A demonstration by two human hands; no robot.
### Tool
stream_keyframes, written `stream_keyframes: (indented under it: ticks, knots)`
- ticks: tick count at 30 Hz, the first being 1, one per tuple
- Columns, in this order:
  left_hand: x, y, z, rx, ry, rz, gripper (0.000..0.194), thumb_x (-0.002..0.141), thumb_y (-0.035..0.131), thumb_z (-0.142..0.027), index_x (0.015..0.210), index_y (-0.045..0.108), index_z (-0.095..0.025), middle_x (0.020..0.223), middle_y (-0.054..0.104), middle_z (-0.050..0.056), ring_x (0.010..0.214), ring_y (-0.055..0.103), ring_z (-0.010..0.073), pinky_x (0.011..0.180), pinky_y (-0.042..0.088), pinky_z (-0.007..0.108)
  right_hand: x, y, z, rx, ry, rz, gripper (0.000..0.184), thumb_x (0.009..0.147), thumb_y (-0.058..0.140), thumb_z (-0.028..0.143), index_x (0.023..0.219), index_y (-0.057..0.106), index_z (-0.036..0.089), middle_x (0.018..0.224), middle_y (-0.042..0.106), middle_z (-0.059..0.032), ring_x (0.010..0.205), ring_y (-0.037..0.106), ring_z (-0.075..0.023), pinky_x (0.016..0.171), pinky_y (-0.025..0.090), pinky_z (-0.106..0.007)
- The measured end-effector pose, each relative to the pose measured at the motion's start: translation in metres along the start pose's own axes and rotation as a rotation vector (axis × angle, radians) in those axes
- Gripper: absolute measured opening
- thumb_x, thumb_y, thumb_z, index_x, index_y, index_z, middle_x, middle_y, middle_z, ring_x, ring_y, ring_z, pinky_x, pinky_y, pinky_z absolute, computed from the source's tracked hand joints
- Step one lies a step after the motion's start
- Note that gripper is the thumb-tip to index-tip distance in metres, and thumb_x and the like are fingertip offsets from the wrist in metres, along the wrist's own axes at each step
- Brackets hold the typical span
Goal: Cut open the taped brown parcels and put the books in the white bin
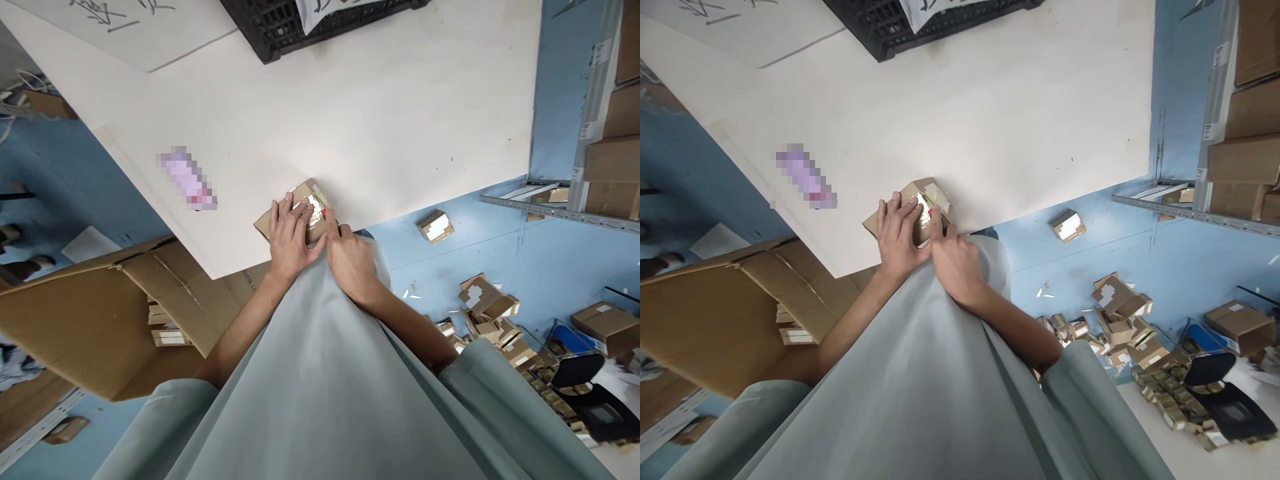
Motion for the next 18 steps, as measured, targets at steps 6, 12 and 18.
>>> stream_keyframes:
  ticks: [6, 12, 18]
  knots:
    - [0.003, -0.001, 0.001, -0.020, -0.016, -0.020, 0.066, 0.103, 0.075, -0.062, 0.157, 0.062, -0.028, 0.156, 0.070, 0.018, 0.170, 0.043, 0.0487, 0.141, 0.018, 0.081, -0.002, 0.009, -0.014, -0.002, -0.002, 0.020, 0.074, 0.119, 0.033, 0.020, 0.189, 0.009, 0.025, 0.133, 0.077, -0.0177, 0.104, 0.080, -0.0232, 0.085, 0.063, -0.028]
    - [-0.002, 0.000, -0.003, 0.004, -0.004, -0.028, 0.063, 0.103, 0.075, -0.061, 0.154, 0.063, -0.028, 0.151, 0.073, 0.018, 0.167, 0.047, 0.0481, 0.141, 0.021, 0.081, -0.015, 0.029, -0.039, 0.018, -0.006, 0.120, 0.071, 0.119, 0.034, 0.020, 0.188, 0.016, 0.022, 0.127, 0.080, -0.0155, 0.099, 0.079, -0.0229, 0.083, 0.058, -0.029]
    - [-0.003, 0.001, -0.005, 0.031, -0.021, -0.025, 0.065, 0.102, 0.073, -0.067, 0.153, 0.063, -0.027, 0.151, 0.072, 0.018, 0.167, 0.047, 0.0486, 0.140, 0.022, 0.082, -0.026, 0.005, -0.032, 0.041, -0.073, 0.045, 0.069, 0.122, 0.029, 0.023, 0.189, 0.011, 0.023, 0.126, 0.080, -0.0140, 0.099, 0.076, -0.0208, 0.080, 0.053, -0.026]
Point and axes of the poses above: each hand's wrist, its own x-axis towards the middle knuckle, its own y-axis out of the palm, z = x × y, the point moved 9 cm from there along x, towards the middle knuckle
